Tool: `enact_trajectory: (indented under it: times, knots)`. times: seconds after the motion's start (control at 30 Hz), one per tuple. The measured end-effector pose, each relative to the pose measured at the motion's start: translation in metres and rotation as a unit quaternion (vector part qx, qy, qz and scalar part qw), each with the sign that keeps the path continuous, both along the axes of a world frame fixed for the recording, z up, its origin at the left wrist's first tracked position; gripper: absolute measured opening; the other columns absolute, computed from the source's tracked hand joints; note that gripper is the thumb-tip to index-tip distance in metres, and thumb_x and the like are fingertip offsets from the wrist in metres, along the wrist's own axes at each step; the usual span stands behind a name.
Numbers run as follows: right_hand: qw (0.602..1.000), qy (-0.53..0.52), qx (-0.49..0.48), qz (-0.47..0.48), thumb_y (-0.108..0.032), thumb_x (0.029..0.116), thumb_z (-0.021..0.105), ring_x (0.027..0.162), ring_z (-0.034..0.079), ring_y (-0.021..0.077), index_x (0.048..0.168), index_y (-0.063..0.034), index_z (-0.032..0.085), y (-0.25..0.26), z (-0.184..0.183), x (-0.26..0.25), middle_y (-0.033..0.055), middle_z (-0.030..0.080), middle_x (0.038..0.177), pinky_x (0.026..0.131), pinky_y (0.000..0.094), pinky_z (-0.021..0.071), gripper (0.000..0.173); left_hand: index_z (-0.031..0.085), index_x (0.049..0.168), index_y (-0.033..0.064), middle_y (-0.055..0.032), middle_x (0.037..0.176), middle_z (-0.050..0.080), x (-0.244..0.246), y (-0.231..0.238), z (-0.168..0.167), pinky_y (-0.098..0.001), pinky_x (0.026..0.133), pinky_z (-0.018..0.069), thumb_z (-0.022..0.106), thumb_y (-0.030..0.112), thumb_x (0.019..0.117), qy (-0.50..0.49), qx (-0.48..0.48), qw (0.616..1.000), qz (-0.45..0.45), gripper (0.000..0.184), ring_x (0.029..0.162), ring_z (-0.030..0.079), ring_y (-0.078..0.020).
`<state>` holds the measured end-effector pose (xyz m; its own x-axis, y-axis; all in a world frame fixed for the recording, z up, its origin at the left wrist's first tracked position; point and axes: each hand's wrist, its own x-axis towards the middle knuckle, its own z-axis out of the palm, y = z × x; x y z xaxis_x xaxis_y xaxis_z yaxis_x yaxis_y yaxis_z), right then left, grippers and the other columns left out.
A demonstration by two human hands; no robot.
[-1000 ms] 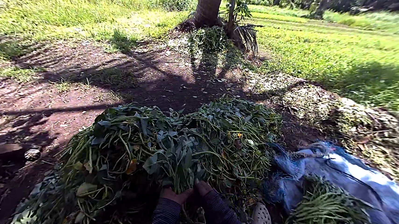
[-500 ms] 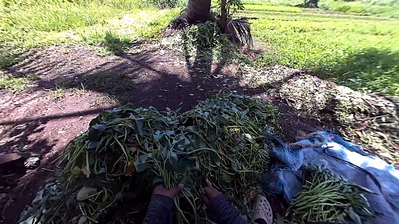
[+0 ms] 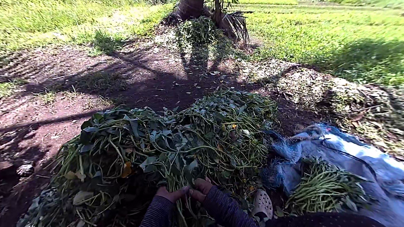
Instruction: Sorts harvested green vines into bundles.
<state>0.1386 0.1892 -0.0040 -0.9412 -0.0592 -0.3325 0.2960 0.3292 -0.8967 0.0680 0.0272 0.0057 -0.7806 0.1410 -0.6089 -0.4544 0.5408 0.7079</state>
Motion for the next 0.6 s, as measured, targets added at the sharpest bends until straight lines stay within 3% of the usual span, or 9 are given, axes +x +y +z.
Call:
enact_trajectory:
  times: [0.13,0.23,0.33,0.47,0.6]
  knots:
    - [0.999,0.017,0.031,0.038,-0.016,0.1073,0.052,0.117,0.062,0.0315,0.125,0.0108,0.063,-0.001,0.000,0.000,0.0259,0.061,0.129,0.106,0.0435,0.0467,0.034,0.052,0.132,-0.0093,-0.0238,0.120,0.065,-0.003,-0.002,-0.001,-0.0451,0.100,0.0510,0.087,0.026,0.0844,-0.010,-0.016,1.000,-0.018,0.069,0.111,0.065,-0.0291]
    - [0.996,0.068,0.042,0.042,-0.015,0.1032,0.061,0.119,0.062,0.0329,0.116,0.0112,0.069,-0.003,-0.009,0.003,0.0270,0.063,0.126,0.107,0.0441,0.0468,0.030,0.051,0.135,-0.0092,-0.0255,0.127,0.063,-0.005,-0.002,-0.001,-0.0462,0.105,0.0474,0.085,0.030,0.0860,-0.018,-0.062,0.996,-0.053,0.071,0.119,0.062,-0.0314]
    - [0.993,0.098,0.050,0.034,-0.013,0.1003,0.065,0.120,0.062,0.0341,0.115,0.0102,0.071,-0.005,-0.009,0.005,0.0283,0.064,0.126,0.108,0.0439,0.0470,0.028,0.049,0.137,-0.0090,-0.0269,0.130,0.061,-0.007,0.000,-0.001,-0.0467,0.105,0.0471,0.086,0.027,0.0849,-0.030,-0.087,0.994,-0.058,0.074,0.122,0.060,-0.0326]
    - [0.992,0.098,0.081,0.006,-0.015,0.1025,0.061,0.113,0.064,0.0367,0.116,0.0121,0.067,-0.015,-0.016,0.009,0.0289,0.062,0.125,0.101,0.0480,0.0505,0.031,0.052,0.133,-0.0097,-0.0260,0.123,0.064,-0.005,0.004,-0.001,-0.0466,0.100,0.0510,0.089,0.021,0.0819,0.007,-0.058,0.998,0.039,0.070,0.113,0.064,-0.0318]
    - [0.986,0.133,0.100,0.028,-0.010,0.1006,0.061,0.111,0.065,0.0398,0.103,0.0150,0.066,-0.020,-0.035,0.015,0.0310,0.064,0.119,0.100,0.0488,0.0518,0.026,0.059,0.123,-0.0105,-0.0228,0.109,0.069,-0.006,0.001,-0.005,-0.0478,0.096,0.0518,0.089,0.026,0.0820,0.085,-0.046,0.991,0.093,0.063,0.102,0.068,-0.0304]
